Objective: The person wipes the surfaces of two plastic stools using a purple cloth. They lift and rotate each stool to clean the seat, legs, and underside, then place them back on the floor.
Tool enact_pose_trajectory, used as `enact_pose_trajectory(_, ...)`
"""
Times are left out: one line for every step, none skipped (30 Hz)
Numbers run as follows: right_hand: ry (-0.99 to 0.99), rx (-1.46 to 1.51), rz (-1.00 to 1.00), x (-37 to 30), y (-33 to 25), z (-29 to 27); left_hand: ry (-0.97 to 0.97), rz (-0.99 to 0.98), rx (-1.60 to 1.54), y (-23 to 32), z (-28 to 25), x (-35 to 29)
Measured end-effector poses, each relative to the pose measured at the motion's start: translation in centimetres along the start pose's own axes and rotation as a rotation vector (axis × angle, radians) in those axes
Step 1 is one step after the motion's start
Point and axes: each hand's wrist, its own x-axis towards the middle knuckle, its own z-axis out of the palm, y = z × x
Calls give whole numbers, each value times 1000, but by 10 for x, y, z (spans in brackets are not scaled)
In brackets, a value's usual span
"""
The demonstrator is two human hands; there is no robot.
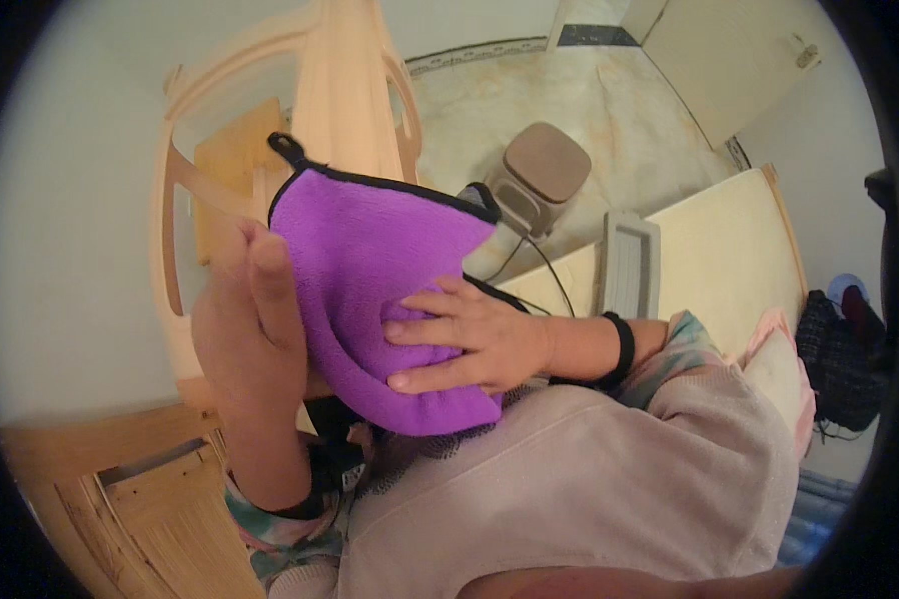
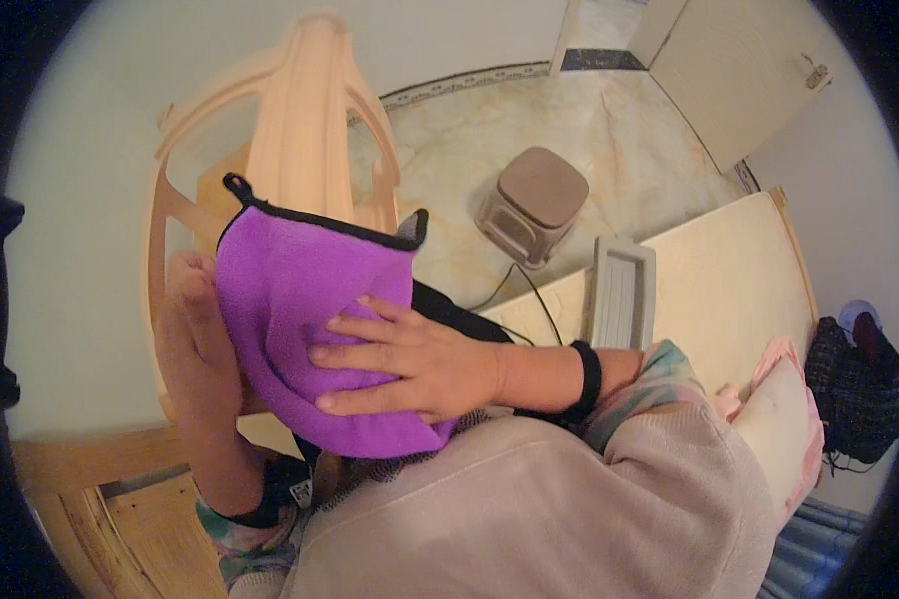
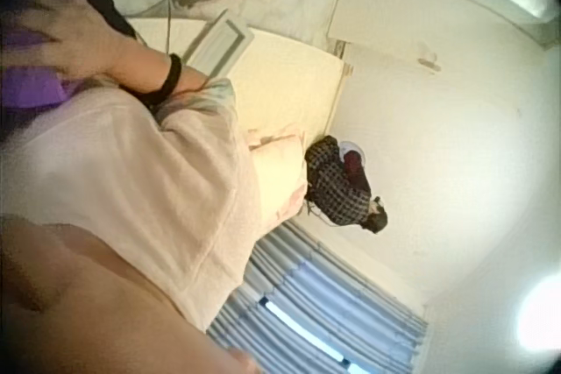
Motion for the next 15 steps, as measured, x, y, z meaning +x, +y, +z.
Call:
enact_pose_trajectory(10, -17, -13, -1, 2, 2, -40, -40, -32, -1, -1, 2)
enact_pose_trajectory(19, -45, -35, -2, 5, 4, -40, -35, 13, -2, -1, 5)
enact_pose_trajectory(29, 17, 5, -2, 6, 7, -35, -22, 19, -2, 0, 7)
enact_pose_trajectory(61, -23, 8, -1, 9, 11, -27, -5, 4, -3, 0, 8)
enact_pose_trajectory(117, -52, 12, 1, 12, 15, 7, -8, 29, -3, 2, 10)
enact_pose_trajectory(197, -74, 14, 3, 14, 21, 35, -4, 39, -1, 4, 12)
enact_pose_trajectory(218, -118, 32, 5, 16, 26, 43, -27, 44, -1, 4, 14)
enact_pose_trajectory(276, -82, 54, 3, 19, 27, 16, -32, 66, 1, 6, 16)
enact_pose_trajectory(338, -73, 45, 4, 24, 33, -13, -68, 72, 0, 6, 20)
enact_pose_trajectory(379, -72, 45, 3, 28, 36, -32, -122, 67, 1, 6, 23)
enact_pose_trajectory(409, -64, 37, -1, 31, 39, -38, -96, 98, 1, 7, 24)
enact_pose_trajectory(422, -54, 41, -6, 34, 41, -39, -93, 125, 1, 7, 26)
enact_pose_trajectory(425, -42, 48, -11, 36, 45, -57, -127, 173, 1, 6, 26)
enact_pose_trajectory(400, -35, 74, -18, 38, 47, -33, -98, 163, 0, 5, 26)
enact_pose_trajectory(366, -29, 101, -28, 39, 47, -25, -101, 173, -2, 4, 26)
